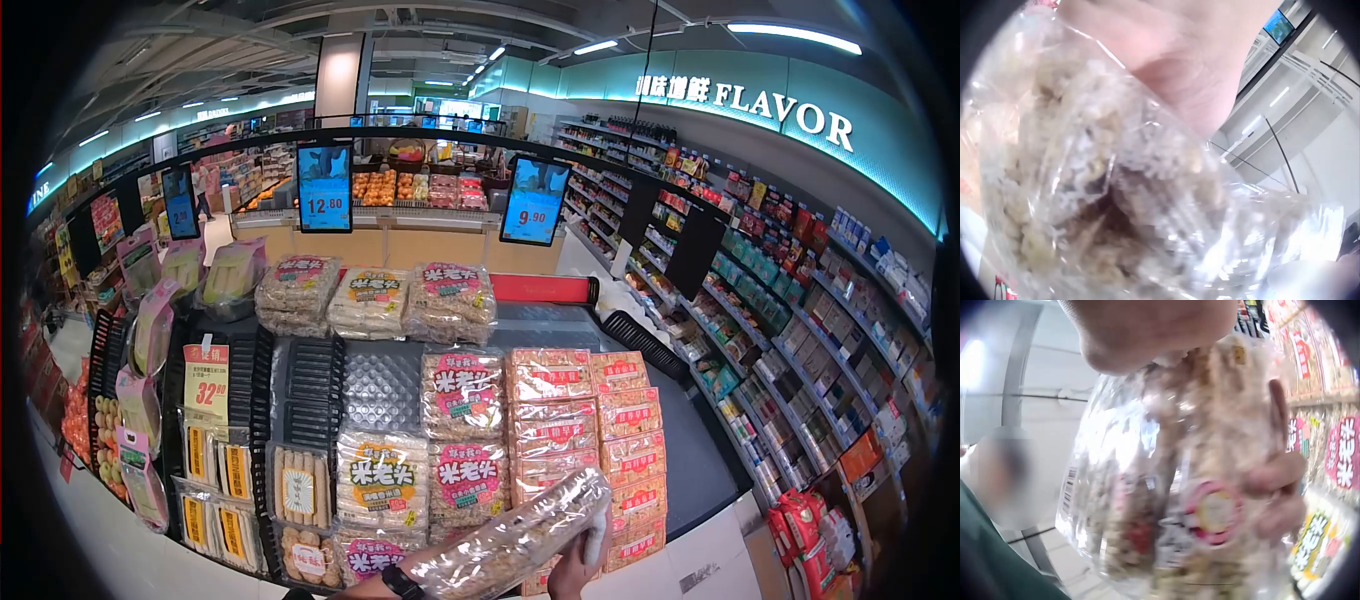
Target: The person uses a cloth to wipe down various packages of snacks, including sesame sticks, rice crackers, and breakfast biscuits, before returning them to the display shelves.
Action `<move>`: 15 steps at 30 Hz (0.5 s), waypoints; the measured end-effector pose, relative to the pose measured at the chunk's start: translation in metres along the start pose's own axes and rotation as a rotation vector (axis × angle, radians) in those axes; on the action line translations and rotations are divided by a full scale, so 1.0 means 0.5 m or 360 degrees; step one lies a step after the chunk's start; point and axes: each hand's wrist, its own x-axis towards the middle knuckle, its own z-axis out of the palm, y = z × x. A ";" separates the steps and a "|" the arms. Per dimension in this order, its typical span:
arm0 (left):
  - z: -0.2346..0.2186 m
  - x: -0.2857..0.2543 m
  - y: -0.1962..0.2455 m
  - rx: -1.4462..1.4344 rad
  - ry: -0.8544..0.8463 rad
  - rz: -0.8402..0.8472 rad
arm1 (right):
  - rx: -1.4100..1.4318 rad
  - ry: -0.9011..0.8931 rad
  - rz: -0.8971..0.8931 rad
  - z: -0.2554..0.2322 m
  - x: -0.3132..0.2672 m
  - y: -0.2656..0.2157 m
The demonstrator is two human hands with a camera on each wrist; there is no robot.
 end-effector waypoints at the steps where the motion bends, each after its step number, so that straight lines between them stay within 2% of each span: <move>1: 0.002 0.009 0.018 0.0019 -0.0024 -0.0008 | 0.0329 0.0094 0.0100 0.001 -0.001 0.015; 2: 0.003 0.008 0.015 0.0038 -0.0047 -0.0017 | 0.0660 0.0189 0.0197 -0.001 -0.005 0.024; 3: 0.001 0.010 0.009 0.0038 -0.0054 -0.0027 | 0.0796 0.0230 0.0300 0.014 0.003 -0.001; 6: -0.020 0.029 -0.028 0.0373 0.0281 0.0025 | 0.0847 0.0247 0.0316 0.027 0.002 -0.017; 7: -0.042 0.035 -0.057 0.0417 0.0366 0.0149 | 0.0831 0.0211 0.0363 0.022 -0.002 -0.005; 8: -0.047 0.027 -0.055 0.0417 0.0357 0.0138 | 0.0827 0.0223 0.0366 0.013 -0.008 0.008; 10: -0.058 0.014 -0.042 0.0954 0.0750 0.0449 | 0.0682 0.0178 0.0695 -0.010 -0.023 0.038; 11: -0.068 0.004 -0.039 0.1028 0.0876 0.0362 | 0.0720 0.0250 0.0755 -0.022 -0.034 0.061; 12: -0.064 -0.007 -0.021 0.1026 0.0873 0.0360 | 0.0716 0.0253 0.0757 -0.042 -0.050 0.095; 14: -0.053 -0.031 0.025 0.1551 0.1068 0.0363 | 0.0636 0.0362 0.1047 -0.079 -0.077 0.150; 15: -0.060 -0.032 0.021 0.1614 0.1068 0.0349 | 0.0620 0.0429 0.1201 -0.086 -0.086 0.155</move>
